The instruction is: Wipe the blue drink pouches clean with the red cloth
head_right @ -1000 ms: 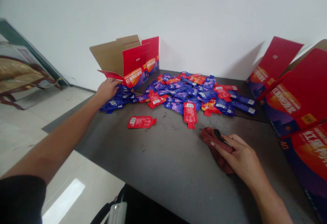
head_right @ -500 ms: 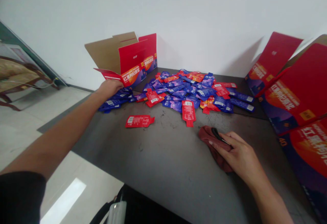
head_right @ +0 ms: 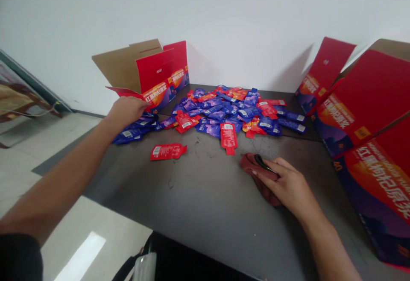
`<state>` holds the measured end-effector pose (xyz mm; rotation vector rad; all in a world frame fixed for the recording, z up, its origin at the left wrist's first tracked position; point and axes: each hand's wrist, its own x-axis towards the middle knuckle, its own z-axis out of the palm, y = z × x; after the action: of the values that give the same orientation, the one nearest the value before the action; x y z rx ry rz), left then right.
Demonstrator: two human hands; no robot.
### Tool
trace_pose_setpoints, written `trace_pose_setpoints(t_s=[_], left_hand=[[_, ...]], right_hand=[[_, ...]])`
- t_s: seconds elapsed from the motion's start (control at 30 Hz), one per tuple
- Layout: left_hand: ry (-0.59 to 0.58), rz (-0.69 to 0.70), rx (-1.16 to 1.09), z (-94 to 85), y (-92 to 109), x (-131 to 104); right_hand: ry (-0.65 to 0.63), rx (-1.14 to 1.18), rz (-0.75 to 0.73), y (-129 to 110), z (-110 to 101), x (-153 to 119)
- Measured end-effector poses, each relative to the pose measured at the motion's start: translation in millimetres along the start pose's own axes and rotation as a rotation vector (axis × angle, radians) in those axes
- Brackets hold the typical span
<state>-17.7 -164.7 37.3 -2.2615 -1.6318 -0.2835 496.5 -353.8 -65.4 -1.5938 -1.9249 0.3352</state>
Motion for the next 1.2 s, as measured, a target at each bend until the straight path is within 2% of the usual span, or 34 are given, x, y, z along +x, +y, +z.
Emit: trace_pose_setpoints(t_s=[0.1, 0.17, 0.27, 0.37, 0.43, 0.53, 0.63, 0.73, 0.83, 0.93, 1.2], left_hand=[[0.005, 0.094, -0.065, -19.1, 59.8, -19.7], [-0.070, 0.197, -0.212, -24.1, 106.1, -36.9], [-0.205, 0.352, -0.254, -16.2, 166.1, -56.5], [-0.112, 0.363, -0.281, 5.6, 199.1, -53.5], [-0.021, 0.285, -0.278, 23.5, 207.0, -39.1], [0.026, 0.200, -0.255, 51.1, 209.3, -12.8], [0.029, 0.186, -0.255, 75.9, 209.3, 3.9], [0.036, 0.216, -0.275, 92.4, 207.0, 9.0], [0.033, 0.263, -0.293, 97.7, 201.0, 11.9], [0.010, 0.298, -0.303, 95.8, 196.5, 18.2], [-0.038, 0.360, -0.330, 95.8, 199.2, 27.3]], right_hand=[[-0.007, 0.020, -0.033, -4.9, -1.9, 0.2], [-0.006, 0.026, -0.056, -7.4, -3.1, 0.8], [-0.009, 0.030, -0.073, -9.7, -4.9, 1.5], [-0.014, 0.043, -0.075, -10.4, -6.1, 2.0], [-0.020, 0.053, -0.067, -9.5, -6.4, 2.2], [-0.032, 0.062, -0.068, -6.2, -6.3, 2.7], [-0.049, 0.068, -0.084, -2.3, -6.0, 3.6], [-0.066, 0.072, -0.084, -0.7, -5.9, 4.2], [-0.071, 0.075, -0.078, -1.7, -5.8, 4.6], [-0.058, 0.068, -0.075, -2.6, -5.8, 4.9], [-0.059, 0.065, -0.081, 1.7, -4.2, 5.0]])
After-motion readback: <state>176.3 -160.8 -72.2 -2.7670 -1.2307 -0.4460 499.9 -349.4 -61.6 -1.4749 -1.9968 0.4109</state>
